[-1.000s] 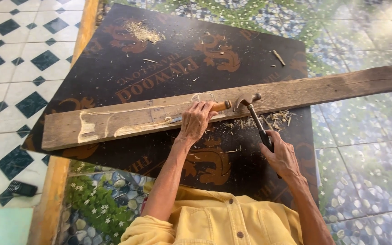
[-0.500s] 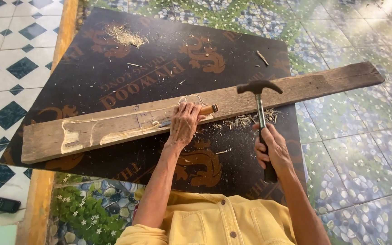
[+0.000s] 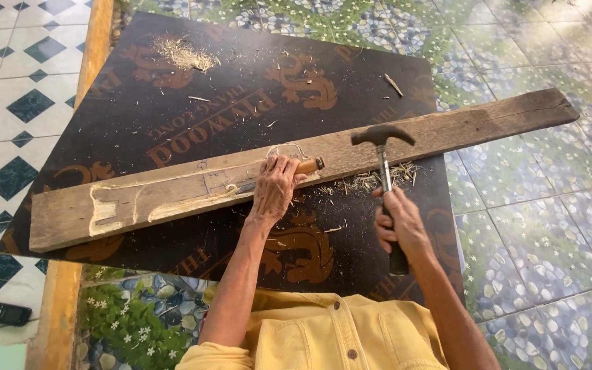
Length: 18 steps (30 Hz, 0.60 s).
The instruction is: Carving a design into a wooden plank using a hammer and chisel
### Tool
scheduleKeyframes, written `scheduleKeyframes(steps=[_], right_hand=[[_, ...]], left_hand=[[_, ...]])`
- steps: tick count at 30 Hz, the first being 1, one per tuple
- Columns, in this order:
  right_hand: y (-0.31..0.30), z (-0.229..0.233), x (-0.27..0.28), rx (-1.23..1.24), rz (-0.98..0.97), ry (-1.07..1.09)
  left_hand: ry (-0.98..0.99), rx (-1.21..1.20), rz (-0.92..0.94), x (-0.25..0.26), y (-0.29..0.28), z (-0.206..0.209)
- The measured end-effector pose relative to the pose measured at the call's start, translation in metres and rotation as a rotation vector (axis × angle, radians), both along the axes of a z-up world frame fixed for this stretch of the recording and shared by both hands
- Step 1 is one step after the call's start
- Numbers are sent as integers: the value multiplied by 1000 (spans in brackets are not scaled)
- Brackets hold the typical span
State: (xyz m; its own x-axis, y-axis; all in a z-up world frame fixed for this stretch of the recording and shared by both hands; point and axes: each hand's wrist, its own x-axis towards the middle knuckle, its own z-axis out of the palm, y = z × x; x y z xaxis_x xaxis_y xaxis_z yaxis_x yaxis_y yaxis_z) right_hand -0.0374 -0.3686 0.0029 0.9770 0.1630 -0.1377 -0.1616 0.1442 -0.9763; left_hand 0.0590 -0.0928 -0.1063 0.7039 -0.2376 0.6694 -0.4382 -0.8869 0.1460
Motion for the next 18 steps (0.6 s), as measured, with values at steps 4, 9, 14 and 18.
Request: scheduleKeyframes(steps=[4, 9, 14, 18], right_hand=[[-1, -20, -4, 1, 97, 104], [0, -12, -4, 29, 45, 82], [13, -17, -5, 47, 136, 128], [-7, -32, -3, 126, 117, 138]], left_hand=[[-8, 16, 11, -2, 0, -1], [-7, -4, 15, -7, 0, 4], [-12, 14, 22, -5, 0, 1], [-19, 29, 31, -10, 1, 13]])
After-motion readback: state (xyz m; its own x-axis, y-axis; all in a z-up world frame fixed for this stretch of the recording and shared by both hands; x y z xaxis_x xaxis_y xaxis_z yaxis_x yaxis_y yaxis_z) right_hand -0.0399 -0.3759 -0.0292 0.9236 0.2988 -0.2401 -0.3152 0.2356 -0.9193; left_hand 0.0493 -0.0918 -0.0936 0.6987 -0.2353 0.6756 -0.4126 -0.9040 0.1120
